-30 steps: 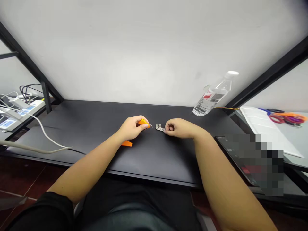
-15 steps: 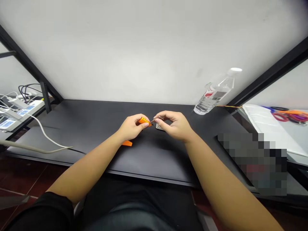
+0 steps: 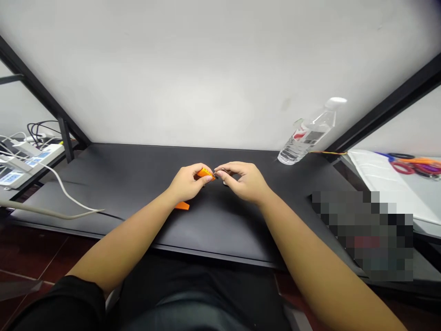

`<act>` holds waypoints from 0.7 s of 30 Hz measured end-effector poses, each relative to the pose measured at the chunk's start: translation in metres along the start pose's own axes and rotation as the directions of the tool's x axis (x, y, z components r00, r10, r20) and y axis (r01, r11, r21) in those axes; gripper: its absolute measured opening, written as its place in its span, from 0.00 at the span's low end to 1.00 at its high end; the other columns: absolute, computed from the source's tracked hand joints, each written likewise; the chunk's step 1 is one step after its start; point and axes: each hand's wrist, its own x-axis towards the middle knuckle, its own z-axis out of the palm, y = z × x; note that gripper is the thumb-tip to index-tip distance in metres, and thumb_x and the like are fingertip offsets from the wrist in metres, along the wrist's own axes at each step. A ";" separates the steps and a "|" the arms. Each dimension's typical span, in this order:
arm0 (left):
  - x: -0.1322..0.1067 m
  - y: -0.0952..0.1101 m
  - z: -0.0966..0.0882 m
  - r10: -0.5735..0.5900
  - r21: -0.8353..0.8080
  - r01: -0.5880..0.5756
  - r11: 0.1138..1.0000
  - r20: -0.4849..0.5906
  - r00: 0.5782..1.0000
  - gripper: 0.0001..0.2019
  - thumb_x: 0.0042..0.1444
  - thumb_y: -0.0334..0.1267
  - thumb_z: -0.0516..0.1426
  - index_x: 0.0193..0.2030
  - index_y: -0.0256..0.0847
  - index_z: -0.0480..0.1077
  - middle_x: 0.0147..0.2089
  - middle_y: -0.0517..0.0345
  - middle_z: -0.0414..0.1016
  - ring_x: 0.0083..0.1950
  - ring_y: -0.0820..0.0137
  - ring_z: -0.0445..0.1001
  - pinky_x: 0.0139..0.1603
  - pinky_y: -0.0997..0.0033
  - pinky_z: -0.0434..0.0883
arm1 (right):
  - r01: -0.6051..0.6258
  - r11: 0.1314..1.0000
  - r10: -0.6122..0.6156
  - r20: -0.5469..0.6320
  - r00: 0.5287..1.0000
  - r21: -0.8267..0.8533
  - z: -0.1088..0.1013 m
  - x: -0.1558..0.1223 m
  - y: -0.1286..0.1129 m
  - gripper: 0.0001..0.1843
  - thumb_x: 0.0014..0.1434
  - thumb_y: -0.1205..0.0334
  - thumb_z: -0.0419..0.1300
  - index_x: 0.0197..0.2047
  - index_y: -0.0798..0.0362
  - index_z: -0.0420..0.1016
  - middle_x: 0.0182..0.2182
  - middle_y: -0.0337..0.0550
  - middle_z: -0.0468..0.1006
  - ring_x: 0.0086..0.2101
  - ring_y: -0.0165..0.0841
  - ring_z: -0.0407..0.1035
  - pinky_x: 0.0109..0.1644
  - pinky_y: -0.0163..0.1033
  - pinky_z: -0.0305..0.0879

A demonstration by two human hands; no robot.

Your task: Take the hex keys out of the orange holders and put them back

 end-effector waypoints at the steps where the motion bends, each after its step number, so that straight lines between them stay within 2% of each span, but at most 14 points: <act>1: 0.001 -0.001 0.000 -0.010 -0.003 0.010 1.000 -0.001 1.000 0.12 0.59 0.45 0.60 0.43 0.41 0.76 0.40 0.56 0.81 0.38 0.68 0.78 0.44 0.67 0.74 | 0.018 0.999 -0.018 0.002 1.000 -0.047 0.000 0.000 0.001 0.13 0.66 0.54 0.58 0.43 0.49 0.84 0.41 0.45 0.85 0.39 0.39 0.78 0.43 0.42 0.72; 4: 0.002 -0.005 0.000 -0.034 -0.007 0.034 0.999 -0.008 0.999 0.11 0.59 0.45 0.60 0.44 0.42 0.76 0.40 0.56 0.81 0.37 0.68 0.78 0.42 0.67 0.75 | 0.046 0.990 -0.050 -0.023 0.999 -0.136 -0.002 0.002 0.004 0.15 0.68 0.55 0.56 0.46 0.50 0.83 0.42 0.47 0.85 0.40 0.39 0.77 0.44 0.43 0.71; 8: 0.002 -0.004 0.000 -0.033 0.006 0.033 0.999 -0.018 0.999 0.11 0.59 0.45 0.60 0.44 0.42 0.76 0.39 0.57 0.80 0.37 0.68 0.78 0.42 0.68 0.74 | 0.065 0.986 -0.070 -0.028 0.997 -0.156 -0.004 0.002 0.007 0.15 0.68 0.54 0.56 0.40 0.50 0.82 0.37 0.46 0.84 0.35 0.37 0.75 0.41 0.42 0.68; 10: 0.001 -0.002 0.000 -0.019 0.031 0.019 0.999 -0.009 1.000 0.11 0.59 0.45 0.60 0.43 0.42 0.77 0.39 0.57 0.80 0.38 0.68 0.77 0.43 0.68 0.74 | 0.084 0.983 -0.079 0.039 0.996 -0.163 -0.004 0.002 0.006 0.16 0.68 0.54 0.55 0.38 0.50 0.82 0.36 0.45 0.83 0.36 0.37 0.75 0.41 0.41 0.67; 13: 0.000 0.000 0.000 -0.012 0.092 0.011 0.996 0.011 1.000 0.11 0.59 0.45 0.59 0.43 0.43 0.77 0.38 0.58 0.80 0.38 0.68 0.77 0.42 0.68 0.73 | 0.109 0.975 -0.067 0.212 0.975 -0.193 -0.002 0.002 0.004 0.17 0.69 0.53 0.53 0.38 0.50 0.82 0.38 0.45 0.82 0.37 0.37 0.74 0.42 0.41 0.66; 15: -0.001 -0.001 0.001 -0.020 0.110 0.018 0.994 0.018 1.000 0.10 0.59 0.45 0.59 0.43 0.44 0.77 0.37 0.58 0.80 0.37 0.68 0.76 0.42 0.68 0.73 | 0.086 0.969 -0.014 0.299 0.954 -0.230 -0.005 0.002 0.006 0.17 0.68 0.50 0.54 0.41 0.49 0.82 0.39 0.46 0.82 0.38 0.38 0.73 0.41 0.41 0.66; 17: 0.000 -0.003 0.000 -0.027 0.092 0.026 0.995 0.016 0.999 0.10 0.60 0.43 0.59 0.44 0.44 0.77 0.38 0.58 0.81 0.37 0.68 0.77 0.42 0.68 0.73 | 0.020 0.961 0.077 0.334 0.940 -0.277 -0.012 0.002 0.013 0.17 0.64 0.46 0.58 0.44 0.49 0.81 0.41 0.47 0.81 0.38 0.39 0.73 0.40 0.41 0.66; 21: 0.002 -0.005 -0.001 -0.039 0.061 0.039 0.997 0.001 0.999 0.10 0.59 0.42 0.59 0.44 0.44 0.77 0.40 0.57 0.81 0.37 0.68 0.77 0.42 0.68 0.74 | -0.183 0.901 0.310 0.288 0.906 -0.394 -0.031 0.003 0.039 0.24 0.52 0.39 0.66 0.42 0.50 0.80 0.43 0.49 0.80 0.41 0.42 0.73 0.41 0.42 0.66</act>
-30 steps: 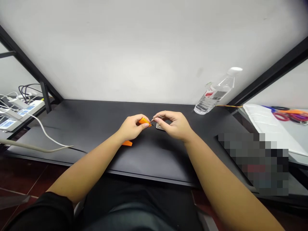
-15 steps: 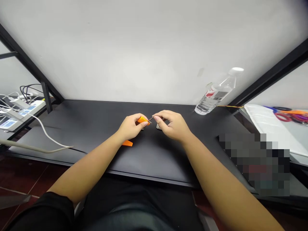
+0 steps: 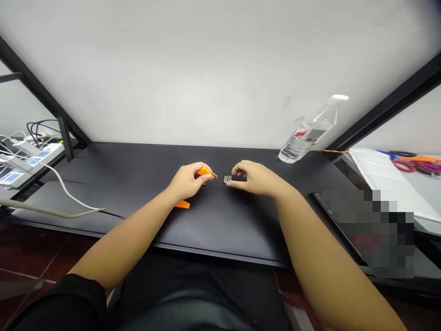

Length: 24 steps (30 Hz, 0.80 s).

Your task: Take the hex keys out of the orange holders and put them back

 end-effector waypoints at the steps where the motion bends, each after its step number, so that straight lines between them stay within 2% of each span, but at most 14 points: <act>1: 0.000 0.000 0.000 0.000 0.004 0.000 1.000 0.003 1.000 0.09 0.59 0.42 0.59 0.44 0.44 0.77 0.40 0.57 0.81 0.37 0.68 0.77 0.43 0.68 0.74 | -0.053 0.999 0.053 0.030 0.998 -0.007 -0.001 0.001 0.007 0.24 0.51 0.39 0.67 0.41 0.50 0.80 0.42 0.48 0.80 0.40 0.42 0.73 0.40 0.42 0.66; 3: 0.000 0.001 -0.001 0.004 0.012 -0.004 1.000 0.011 1.000 0.09 0.59 0.42 0.59 0.44 0.44 0.77 0.40 0.57 0.81 0.38 0.68 0.77 0.44 0.67 0.74 | -0.121 0.993 0.121 0.109 0.987 -0.005 -0.002 0.002 0.017 0.24 0.48 0.39 0.68 0.40 0.49 0.80 0.41 0.47 0.81 0.38 0.41 0.73 0.37 0.41 0.66; 6: -0.002 0.004 -0.001 0.021 0.015 -0.022 1.000 0.020 1.000 0.09 0.60 0.42 0.59 0.43 0.44 0.77 0.41 0.57 0.82 0.39 0.67 0.77 0.46 0.66 0.74 | -0.155 0.988 0.147 0.200 0.969 0.021 0.000 0.003 0.021 0.20 0.49 0.41 0.68 0.36 0.48 0.80 0.36 0.43 0.80 0.32 0.37 0.72 0.31 0.39 0.63; 10: -0.003 0.007 -0.001 0.025 0.024 -0.026 0.999 0.027 0.999 0.09 0.59 0.43 0.59 0.43 0.44 0.77 0.41 0.57 0.82 0.40 0.66 0.78 0.46 0.65 0.74 | -0.142 0.989 0.130 0.219 0.967 0.040 0.000 0.003 0.017 0.17 0.50 0.43 0.68 0.30 0.48 0.77 0.28 0.40 0.78 0.27 0.34 0.68 0.27 0.38 0.59; 13: -0.004 0.009 -0.001 0.018 0.030 -0.019 0.999 0.035 0.999 0.09 0.59 0.42 0.59 0.42 0.44 0.77 0.41 0.57 0.81 0.40 0.66 0.78 0.46 0.65 0.74 | -0.090 0.995 0.077 0.212 0.974 0.053 -0.001 0.001 0.012 0.15 0.52 0.46 0.67 0.27 0.49 0.76 0.26 0.40 0.77 0.26 0.34 0.68 0.27 0.38 0.59; 15: -0.004 0.009 -0.001 0.013 0.021 -0.014 1.000 0.032 0.999 0.09 0.60 0.42 0.59 0.43 0.44 0.77 0.41 0.57 0.81 0.39 0.67 0.78 0.47 0.65 0.74 | -0.028 0.997 0.017 0.135 0.991 0.079 -0.002 0.000 0.008 0.14 0.54 0.48 0.66 0.28 0.49 0.76 0.27 0.40 0.78 0.26 0.33 0.68 0.28 0.38 0.60; 17: -0.003 0.008 -0.001 0.008 -0.004 -0.007 1.000 0.024 1.000 0.09 0.60 0.42 0.59 0.44 0.44 0.77 0.41 0.57 0.81 0.39 0.67 0.77 0.46 0.65 0.74 | 0.061 0.988 -0.061 -0.006 0.998 0.145 -0.003 -0.001 0.001 0.13 0.58 0.49 0.63 0.31 0.50 0.77 0.28 0.40 0.79 0.27 0.33 0.69 0.31 0.38 0.63; 21: -0.002 0.006 0.000 0.021 -0.060 -0.019 0.998 0.030 0.999 0.10 0.60 0.42 0.59 0.45 0.43 0.77 0.42 0.55 0.81 0.40 0.67 0.77 0.46 0.66 0.74 | 0.223 0.919 -0.130 -0.287 0.949 0.324 0.001 -0.005 -0.019 0.13 0.63 0.50 0.60 0.40 0.50 0.77 0.31 0.41 0.80 0.30 0.33 0.72 0.36 0.39 0.68; 24: -0.002 0.005 0.000 0.035 -0.072 -0.032 0.997 0.043 0.998 0.10 0.60 0.42 0.59 0.44 0.42 0.77 0.42 0.55 0.81 0.41 0.67 0.78 0.47 0.66 0.74 | 0.290 0.880 -0.140 -0.376 0.916 0.376 0.005 -0.009 -0.033 0.13 0.64 0.49 0.61 0.42 0.50 0.78 0.34 0.43 0.81 0.32 0.35 0.74 0.39 0.40 0.71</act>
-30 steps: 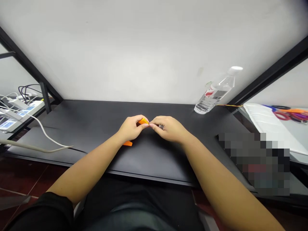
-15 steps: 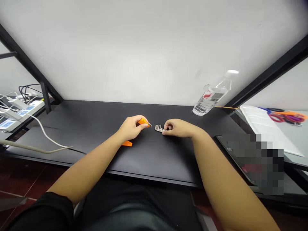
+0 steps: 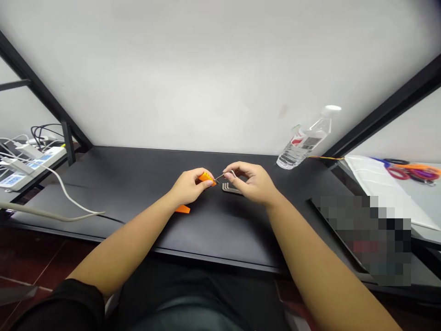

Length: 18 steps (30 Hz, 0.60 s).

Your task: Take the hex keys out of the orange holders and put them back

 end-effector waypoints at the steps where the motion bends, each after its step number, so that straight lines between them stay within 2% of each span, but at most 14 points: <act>1: 0.000 0.000 0.000 0.001 -0.002 -0.001 1.000 0.002 1.000 0.10 0.60 0.43 0.59 0.44 0.42 0.77 0.41 0.55 0.81 0.41 0.67 0.78 0.47 0.66 0.74 | 0.009 1.000 -0.009 -0.009 1.000 0.011 0.002 -0.001 -0.003 0.13 0.64 0.49 0.61 0.42 0.49 0.79 0.35 0.43 0.82 0.33 0.36 0.75 0.39 0.41 0.71; 5: -0.001 0.003 0.000 0.006 -0.019 -0.005 1.000 0.015 1.000 0.10 0.60 0.44 0.60 0.43 0.42 0.76 0.42 0.55 0.81 0.41 0.67 0.78 0.47 0.67 0.73 | 0.038 0.999 -0.038 -0.003 0.999 0.012 0.008 -0.001 -0.006 0.12 0.65 0.50 0.60 0.42 0.49 0.79 0.36 0.43 0.83 0.32 0.36 0.76 0.40 0.42 0.72; 9: -0.002 0.003 0.001 0.011 -0.037 -0.010 0.999 0.042 0.999 0.11 0.59 0.44 0.60 0.43 0.41 0.76 0.43 0.55 0.81 0.41 0.67 0.78 0.47 0.66 0.73 | 0.080 0.997 -0.078 0.078 0.994 -0.014 0.012 0.000 -0.004 0.12 0.66 0.52 0.58 0.44 0.48 0.79 0.39 0.44 0.83 0.34 0.36 0.75 0.41 0.42 0.71; 11: -0.001 0.002 0.001 0.005 -0.039 -0.003 0.999 0.033 0.999 0.11 0.59 0.45 0.60 0.43 0.41 0.76 0.42 0.55 0.81 0.41 0.67 0.77 0.46 0.67 0.73 | 0.090 0.995 -0.086 0.096 0.992 -0.032 0.013 0.000 -0.003 0.12 0.64 0.52 0.60 0.46 0.48 0.79 0.40 0.45 0.83 0.35 0.37 0.75 0.41 0.43 0.71; 15: 0.002 -0.002 0.000 -0.017 -0.034 0.017 0.999 -0.013 1.000 0.11 0.59 0.45 0.60 0.43 0.42 0.76 0.39 0.55 0.80 0.39 0.68 0.77 0.44 0.67 0.74 | 0.046 0.998 -0.043 0.067 0.997 -0.045 0.010 0.000 -0.003 0.15 0.61 0.48 0.63 0.44 0.50 0.77 0.36 0.45 0.82 0.32 0.36 0.73 0.38 0.42 0.70; 18: 0.002 -0.002 -0.001 -0.028 -0.046 0.027 0.999 -0.018 0.999 0.10 0.60 0.44 0.60 0.43 0.42 0.77 0.41 0.55 0.80 0.40 0.67 0.77 0.44 0.67 0.74 | -0.026 0.995 0.038 0.129 0.991 -0.095 0.001 0.002 0.003 0.16 0.64 0.46 0.59 0.40 0.50 0.77 0.33 0.43 0.81 0.31 0.35 0.73 0.36 0.41 0.68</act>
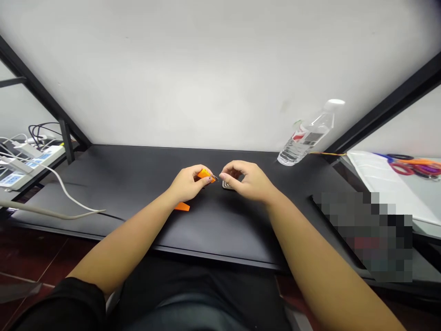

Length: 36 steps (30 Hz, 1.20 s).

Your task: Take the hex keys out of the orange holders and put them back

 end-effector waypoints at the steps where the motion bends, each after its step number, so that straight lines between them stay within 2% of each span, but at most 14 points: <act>1: 0.000 0.000 0.000 -0.005 0.001 0.005 1.000 -0.003 1.000 0.10 0.60 0.44 0.59 0.44 0.42 0.77 0.41 0.55 0.80 0.40 0.67 0.77 0.44 0.67 0.74 | -0.034 0.999 0.035 0.037 0.999 -0.037 -0.004 0.000 0.005 0.17 0.64 0.45 0.59 0.39 0.49 0.78 0.33 0.43 0.81 0.31 0.35 0.73 0.36 0.41 0.68; 3: -0.002 0.002 0.000 -0.012 0.014 0.012 1.000 -0.008 1.000 0.11 0.60 0.45 0.59 0.43 0.42 0.77 0.41 0.54 0.80 0.39 0.68 0.77 0.44 0.67 0.74 | -0.106 0.984 0.122 0.111 0.986 -0.143 -0.011 0.001 0.018 0.18 0.60 0.42 0.61 0.38 0.49 0.79 0.34 0.43 0.82 0.32 0.36 0.73 0.35 0.40 0.67; 6: -0.004 0.006 0.001 -0.019 0.031 0.019 0.999 -0.004 1.000 0.12 0.60 0.46 0.59 0.42 0.42 0.77 0.39 0.54 0.80 0.38 0.68 0.76 0.42 0.67 0.73 | -0.208 0.930 0.268 0.172 0.948 -0.303 -0.017 0.001 0.040 0.22 0.49 0.39 0.69 0.35 0.49 0.80 0.36 0.45 0.82 0.32 0.37 0.73 0.32 0.40 0.66; 9: -0.006 0.010 0.001 -0.022 0.019 0.021 1.000 0.013 1.000 0.13 0.60 0.47 0.59 0.42 0.42 0.77 0.39 0.54 0.80 0.38 0.68 0.76 0.42 0.67 0.73 | -0.262 0.897 0.363 0.252 0.897 -0.356 -0.018 0.001 0.052 0.20 0.48 0.40 0.69 0.32 0.48 0.80 0.33 0.43 0.81 0.29 0.35 0.72 0.28 0.38 0.63; 12: -0.005 0.010 0.000 -0.017 0.039 0.016 0.999 0.019 1.000 0.12 0.60 0.47 0.59 0.42 0.42 0.77 0.39 0.55 0.80 0.38 0.67 0.76 0.42 0.67 0.73 | -0.248 0.906 0.360 0.316 0.878 -0.343 -0.017 0.002 0.052 0.18 0.51 0.40 0.67 0.30 0.47 0.79 0.29 0.41 0.80 0.26 0.33 0.70 0.26 0.37 0.60; 16: -0.004 0.008 0.001 0.004 0.123 -0.003 0.992 -0.008 1.000 0.10 0.59 0.44 0.59 0.43 0.44 0.78 0.40 0.56 0.81 0.39 0.67 0.77 0.44 0.66 0.74 | -0.245 0.917 0.345 0.318 0.883 -0.315 -0.017 0.002 0.046 0.18 0.50 0.42 0.68 0.28 0.48 0.78 0.27 0.40 0.79 0.25 0.33 0.69 0.25 0.37 0.60; 20: -0.004 0.006 0.001 0.016 0.133 -0.014 0.991 -0.015 1.000 0.10 0.60 0.43 0.59 0.44 0.44 0.78 0.42 0.57 0.81 0.39 0.68 0.77 0.44 0.66 0.74 | -0.248 0.930 0.333 0.333 0.882 -0.271 -0.019 0.000 0.043 0.14 0.51 0.47 0.68 0.28 0.49 0.77 0.27 0.40 0.78 0.26 0.33 0.69 0.26 0.37 0.60; 22: -0.004 0.006 0.001 0.022 0.135 -0.019 0.991 -0.021 1.000 0.10 0.60 0.43 0.59 0.45 0.45 0.78 0.43 0.57 0.81 0.39 0.68 0.78 0.43 0.66 0.75 | -0.232 0.944 0.297 0.297 0.908 -0.233 -0.021 0.000 0.041 0.14 0.53 0.47 0.67 0.29 0.49 0.78 0.27 0.40 0.78 0.26 0.33 0.69 0.28 0.37 0.61; 24: -0.004 0.007 0.001 0.031 0.138 -0.027 0.990 -0.022 0.999 0.10 0.60 0.43 0.59 0.45 0.45 0.78 0.43 0.57 0.82 0.39 0.68 0.78 0.43 0.67 0.74 | -0.204 0.968 0.233 0.213 0.949 -0.149 -0.023 0.001 0.037 0.15 0.55 0.46 0.66 0.32 0.49 0.79 0.28 0.40 0.79 0.28 0.33 0.69 0.30 0.38 0.64; 27: -0.005 0.009 0.001 0.057 0.167 -0.053 0.985 -0.016 0.998 0.09 0.60 0.42 0.59 0.44 0.45 0.78 0.43 0.58 0.82 0.40 0.68 0.78 0.44 0.67 0.74 | -0.157 0.984 0.154 0.044 0.987 0.084 -0.020 0.003 0.027 0.17 0.58 0.44 0.65 0.36 0.50 0.79 0.30 0.41 0.79 0.31 0.34 0.71 0.35 0.40 0.68; 30: -0.005 0.011 0.001 0.077 0.210 -0.074 0.975 -0.006 0.997 0.09 0.60 0.42 0.59 0.44 0.46 0.78 0.43 0.59 0.82 0.40 0.67 0.78 0.44 0.67 0.74 | -0.084 0.939 0.117 -0.081 0.990 0.335 -0.008 0.004 0.013 0.17 0.57 0.44 0.67 0.37 0.50 0.78 0.34 0.43 0.81 0.34 0.36 0.74 0.40 0.42 0.72; 33: -0.005 0.012 0.002 0.075 0.212 -0.074 0.975 0.004 0.997 0.10 0.59 0.43 0.59 0.44 0.45 0.78 0.43 0.59 0.82 0.41 0.67 0.78 0.45 0.68 0.73 | -0.037 0.897 0.081 -0.083 0.993 0.440 0.005 0.003 0.000 0.16 0.57 0.45 0.68 0.39 0.50 0.78 0.36 0.44 0.82 0.35 0.37 0.76 0.40 0.43 0.74; 36: -0.005 0.010 0.002 0.065 0.182 -0.066 0.981 0.011 0.998 0.11 0.59 0.44 0.59 0.44 0.43 0.78 0.42 0.58 0.82 0.41 0.67 0.77 0.45 0.68 0.73 | -0.018 0.901 0.050 -0.062 0.997 0.434 0.012 0.001 -0.007 0.15 0.59 0.47 0.68 0.41 0.49 0.80 0.35 0.44 0.82 0.34 0.36 0.75 0.36 0.41 0.73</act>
